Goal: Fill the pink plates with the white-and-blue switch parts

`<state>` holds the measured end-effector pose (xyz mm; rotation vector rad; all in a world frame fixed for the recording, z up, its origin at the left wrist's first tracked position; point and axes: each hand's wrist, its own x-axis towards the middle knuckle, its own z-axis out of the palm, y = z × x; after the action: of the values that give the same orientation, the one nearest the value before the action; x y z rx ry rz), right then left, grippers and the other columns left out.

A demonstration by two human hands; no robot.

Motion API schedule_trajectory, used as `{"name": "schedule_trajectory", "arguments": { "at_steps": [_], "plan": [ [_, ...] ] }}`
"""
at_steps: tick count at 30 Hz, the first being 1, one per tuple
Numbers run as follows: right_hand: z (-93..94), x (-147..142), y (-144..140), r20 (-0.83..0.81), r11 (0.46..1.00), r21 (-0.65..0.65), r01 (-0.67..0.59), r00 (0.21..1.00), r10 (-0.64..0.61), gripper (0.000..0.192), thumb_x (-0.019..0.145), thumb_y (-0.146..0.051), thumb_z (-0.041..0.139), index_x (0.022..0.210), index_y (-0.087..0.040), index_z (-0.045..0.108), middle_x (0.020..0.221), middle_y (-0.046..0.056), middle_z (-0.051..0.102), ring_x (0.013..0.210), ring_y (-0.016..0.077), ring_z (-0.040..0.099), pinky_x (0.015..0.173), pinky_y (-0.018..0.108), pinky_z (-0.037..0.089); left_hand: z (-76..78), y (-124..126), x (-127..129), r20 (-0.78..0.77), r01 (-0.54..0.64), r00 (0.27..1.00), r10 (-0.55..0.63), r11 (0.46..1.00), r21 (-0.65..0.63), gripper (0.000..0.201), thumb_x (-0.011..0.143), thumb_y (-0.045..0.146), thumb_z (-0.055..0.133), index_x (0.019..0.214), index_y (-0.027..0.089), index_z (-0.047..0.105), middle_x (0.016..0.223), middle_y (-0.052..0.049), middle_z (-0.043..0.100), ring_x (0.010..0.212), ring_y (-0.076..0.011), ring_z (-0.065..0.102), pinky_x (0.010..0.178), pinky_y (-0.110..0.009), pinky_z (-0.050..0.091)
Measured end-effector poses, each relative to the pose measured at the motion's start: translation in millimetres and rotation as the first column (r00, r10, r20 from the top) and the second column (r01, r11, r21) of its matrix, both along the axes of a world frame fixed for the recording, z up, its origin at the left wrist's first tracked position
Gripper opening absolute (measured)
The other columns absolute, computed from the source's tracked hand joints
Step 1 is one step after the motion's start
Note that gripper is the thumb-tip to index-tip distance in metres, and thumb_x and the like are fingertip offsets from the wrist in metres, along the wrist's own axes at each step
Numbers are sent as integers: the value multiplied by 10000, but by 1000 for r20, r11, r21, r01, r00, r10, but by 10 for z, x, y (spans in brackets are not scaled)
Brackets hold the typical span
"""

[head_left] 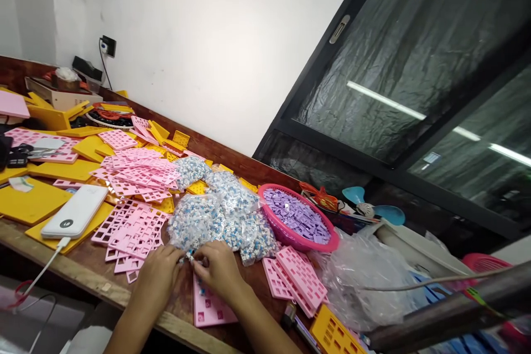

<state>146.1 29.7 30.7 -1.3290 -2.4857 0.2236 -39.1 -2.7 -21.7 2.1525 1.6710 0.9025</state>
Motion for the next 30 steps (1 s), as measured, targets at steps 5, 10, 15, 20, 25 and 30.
{"name": "schedule_trajectory", "arguments": {
  "at_steps": [5, 10, 15, 20, 25, 30],
  "plan": [
    [-55, -201, 129, 127, 1000, -10, 29, 992, -28, 72, 778, -237, 800, 842, -235, 767, 860, 44, 763, 879, 236, 673, 789, 310, 436, 29, -38, -12, 58, -3, 998, 4, 1000, -18, 274, 916, 84, 494, 1006, 194, 729, 1006, -89, 719, 1007, -279, 655, 910, -438, 498],
    [71, 38, 161, -96, 997, -69, -32, 995, 25, 195, 917, -226, 670, 1085, -254, 765, 986, 47, 753, 933, 214, 669, 855, 310, 467, 86, -90, -61, 280, 86, 956, -85, 996, 8, 271, 953, 208, 528, 1154, 237, 708, 1112, -75, 730, 1060, -240, 673, 959, -386, 525],
    [158, 706, 184, -314, 981, -191, 28, 945, -89, 292, 1025, -390, 539, 987, -222, 775, 945, 64, 717, 921, 231, 660, 853, 350, 494, 223, -185, -71, 432, 291, 861, -268, 957, 14, 315, 1042, 323, 446, 1219, 283, 703, 1103, -59, 694, 1038, -194, 670, 936, -311, 544],
    [-26, 1249, 100, -487, 914, -406, 23, 841, -238, 313, 902, -506, 680, 867, -200, 735, 780, 28, 686, 715, 200, 623, 666, 315, 499, 245, -219, 54, 519, 351, 795, -313, 936, 28, 233, 1018, 291, 494, 1127, 257, 698, 1132, -71, 700, 1083, -208, 652, 958, -327, 543],
    [-127, 1345, 54, -624, 870, -491, -34, 711, -324, 337, 761, -485, 820, 911, -204, 708, 717, -11, 657, 668, 178, 623, 648, 304, 527, 201, -246, 231, 500, 301, 821, -274, 953, 28, 192, 989, 304, 562, 1106, 261, 709, 1166, -58, 726, 1075, -198, 669, 937, -306, 547],
    [-109, 1301, 7, -540, 891, -454, -21, 802, -256, 220, 811, -359, 798, 940, -192, 738, 857, 30, 745, 796, 209, 683, 716, 309, 528, 79, -245, 384, 354, 223, 912, -207, 975, -3, 210, 976, 341, 588, 1076, 265, 756, 1020, -53, 756, 955, -219, 690, 869, -343, 542]
  ]
}}
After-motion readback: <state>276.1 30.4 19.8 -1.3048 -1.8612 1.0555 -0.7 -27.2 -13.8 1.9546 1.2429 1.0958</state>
